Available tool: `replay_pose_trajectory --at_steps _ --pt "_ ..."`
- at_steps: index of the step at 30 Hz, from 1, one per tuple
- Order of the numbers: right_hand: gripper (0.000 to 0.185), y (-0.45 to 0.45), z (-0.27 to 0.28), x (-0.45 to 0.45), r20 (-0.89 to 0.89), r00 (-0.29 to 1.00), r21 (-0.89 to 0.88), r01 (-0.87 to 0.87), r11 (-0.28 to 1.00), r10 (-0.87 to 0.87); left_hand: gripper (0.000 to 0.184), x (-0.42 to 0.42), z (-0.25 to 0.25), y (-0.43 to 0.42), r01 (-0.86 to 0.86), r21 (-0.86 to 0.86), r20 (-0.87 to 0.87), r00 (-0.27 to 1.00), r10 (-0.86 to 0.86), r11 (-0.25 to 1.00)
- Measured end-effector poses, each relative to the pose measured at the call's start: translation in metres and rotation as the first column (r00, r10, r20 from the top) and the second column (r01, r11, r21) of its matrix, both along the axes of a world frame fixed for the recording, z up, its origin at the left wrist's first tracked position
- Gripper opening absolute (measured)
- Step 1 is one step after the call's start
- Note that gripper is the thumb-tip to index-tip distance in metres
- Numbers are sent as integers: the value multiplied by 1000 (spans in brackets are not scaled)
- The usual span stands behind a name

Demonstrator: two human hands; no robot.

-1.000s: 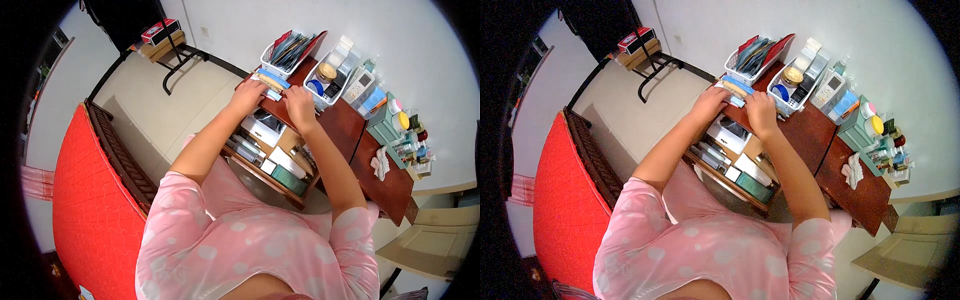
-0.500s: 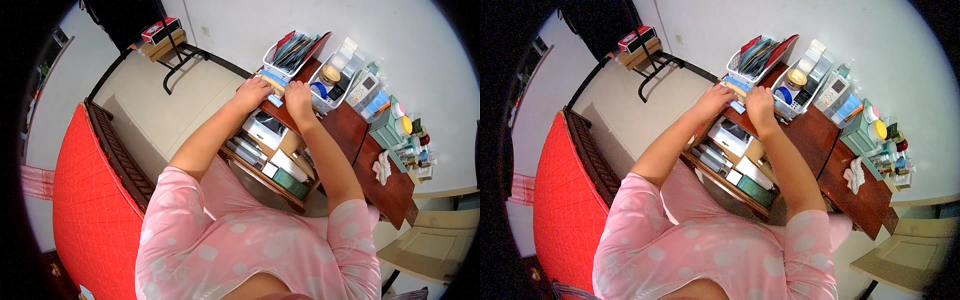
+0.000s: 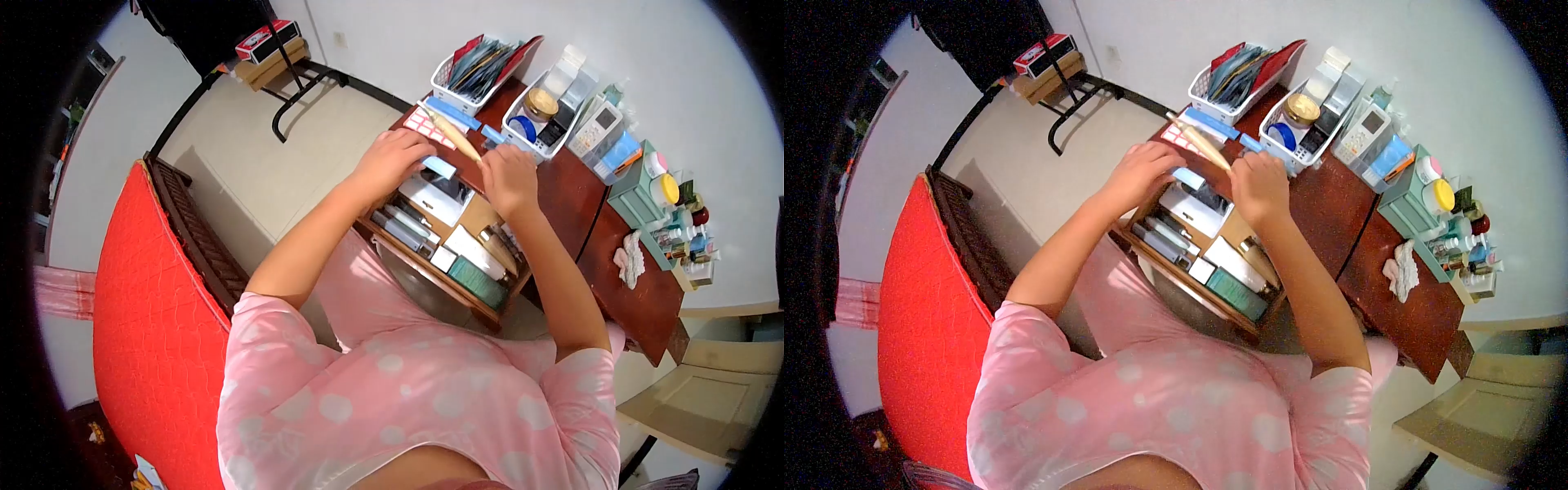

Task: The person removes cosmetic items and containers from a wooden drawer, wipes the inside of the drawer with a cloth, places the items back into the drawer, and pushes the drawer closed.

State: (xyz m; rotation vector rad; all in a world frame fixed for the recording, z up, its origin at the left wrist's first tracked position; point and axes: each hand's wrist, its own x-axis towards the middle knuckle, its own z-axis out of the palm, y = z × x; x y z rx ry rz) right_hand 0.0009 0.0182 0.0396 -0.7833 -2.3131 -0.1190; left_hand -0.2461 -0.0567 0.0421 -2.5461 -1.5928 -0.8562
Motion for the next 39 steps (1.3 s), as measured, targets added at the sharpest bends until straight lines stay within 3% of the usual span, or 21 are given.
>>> replay_pose_trajectory --at_steps 3,9,17,20,27,33,39 --pt "13 -41 -10 22 -64 992 -148 -115 982 107 28 -7 -20 -22 36 -110 -5 999 -37 993" --pt "12 -97 -52 51 31 999 -332 -8 943 19 27 -7 -64 -53 66 -219 -13 997 -71 974" --pt "8 -84 -88 51 203 979 -385 86 919 -7 30 2 -107 -31 27 -267 -146 987 -68 963" --pt "8 -75 -100 36 259 966 -403 96 910 13 29 11 -105 -31 90 -250 -78 991 -112 964" --pt "8 -58 -123 9 359 931 -348 65 935 69 32 11 -122 -38 -65 -311 -85 996 40 948" --pt "12 -58 -133 -11 381 923 -284 64 957 51 35 22 -112 -40 -71 -313 -11 997 72 947" --pt "14 -65 -120 -5 410 902 -325 7 946 134 37 21 -114 -39 -98 -385 -70 995 77 918"
